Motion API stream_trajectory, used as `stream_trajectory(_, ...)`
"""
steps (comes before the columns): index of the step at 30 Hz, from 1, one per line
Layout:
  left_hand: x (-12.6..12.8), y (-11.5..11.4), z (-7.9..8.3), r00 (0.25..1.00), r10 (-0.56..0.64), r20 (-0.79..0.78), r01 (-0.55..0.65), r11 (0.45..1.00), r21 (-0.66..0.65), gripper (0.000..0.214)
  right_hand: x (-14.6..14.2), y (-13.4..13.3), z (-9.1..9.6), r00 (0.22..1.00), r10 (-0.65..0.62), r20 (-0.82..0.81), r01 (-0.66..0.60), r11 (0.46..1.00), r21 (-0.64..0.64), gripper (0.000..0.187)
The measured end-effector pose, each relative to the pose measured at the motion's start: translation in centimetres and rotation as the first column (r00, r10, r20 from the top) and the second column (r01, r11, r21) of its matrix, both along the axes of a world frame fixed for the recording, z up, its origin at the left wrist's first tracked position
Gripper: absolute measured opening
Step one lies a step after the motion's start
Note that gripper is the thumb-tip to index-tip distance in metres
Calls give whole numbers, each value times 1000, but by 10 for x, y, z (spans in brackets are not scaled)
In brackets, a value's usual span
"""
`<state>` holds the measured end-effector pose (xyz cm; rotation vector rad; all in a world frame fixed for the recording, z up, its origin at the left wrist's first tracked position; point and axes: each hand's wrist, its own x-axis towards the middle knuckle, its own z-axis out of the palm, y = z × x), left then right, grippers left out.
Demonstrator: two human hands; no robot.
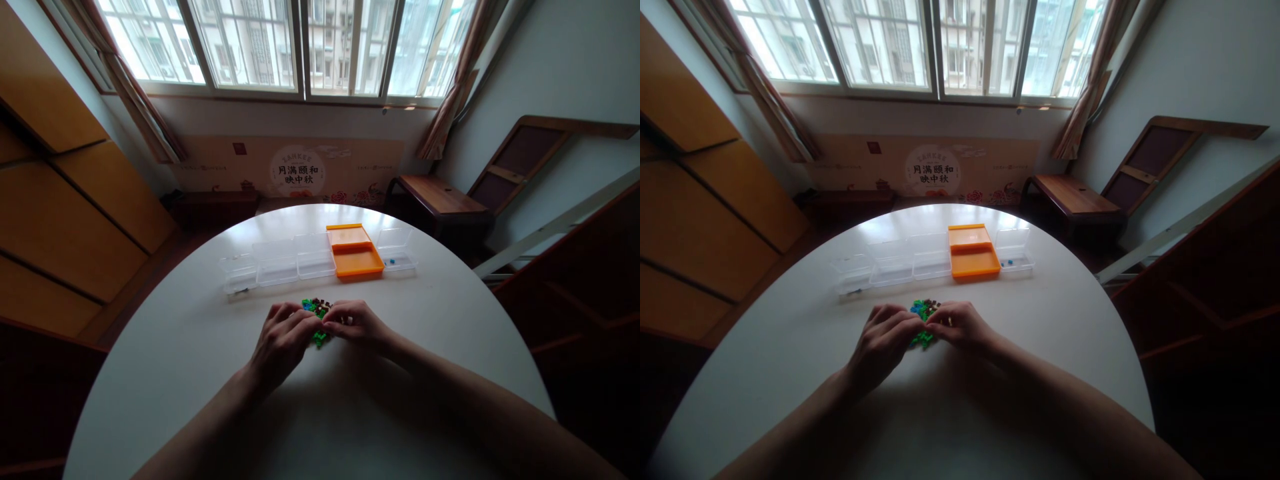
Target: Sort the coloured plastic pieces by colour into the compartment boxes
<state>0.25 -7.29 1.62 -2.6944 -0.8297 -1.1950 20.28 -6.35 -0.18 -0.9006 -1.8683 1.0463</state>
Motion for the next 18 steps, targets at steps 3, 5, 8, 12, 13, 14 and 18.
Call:
stream_trajectory(3, -1, 0, -3, 1000, -4, 29, 4, 1000, -4, 10, 1, 0, 0, 1000, -12, 9, 11, 1000, 20, 16)
stream_trajectory(5, -2, 2, -5, 998, 11, 56, -10, 1000, -5, 11, 2, 0, -1, 999, -43, 25, 41, 997, 58, 11)
stream_trajectory(8, -6, 6, -7, 995, 74, 63, -73, 997, -9, 10, 3, 1, -3, 992, -113, 55, 106, 986, 129, 7)
stream_trajectory(12, -13, 14, -8, 970, 232, 68, -231, 973, -22, 9, 15, 8, -6, 964, -248, 97, 218, 945, 244, 7)
stream_trajectory(13, -15, 16, -8, 960, 271, 63, -270, 962, -31, 9, 21, 12, -6, 948, -299, 108, 259, 923, 283, 8)
stream_trajectory(14, -17, 18, -8, 950, 307, 54, -305, 952, -42, 10, 28, 18, -6, 925, -362, 115, 310, 894, 324, 10)
stream_trajectory(18, -23, 21, -12, 918, 397, 3, -395, 915, -83, 12, 70, 43, -10, 729, -682, 55, 610, 684, 399, 17)
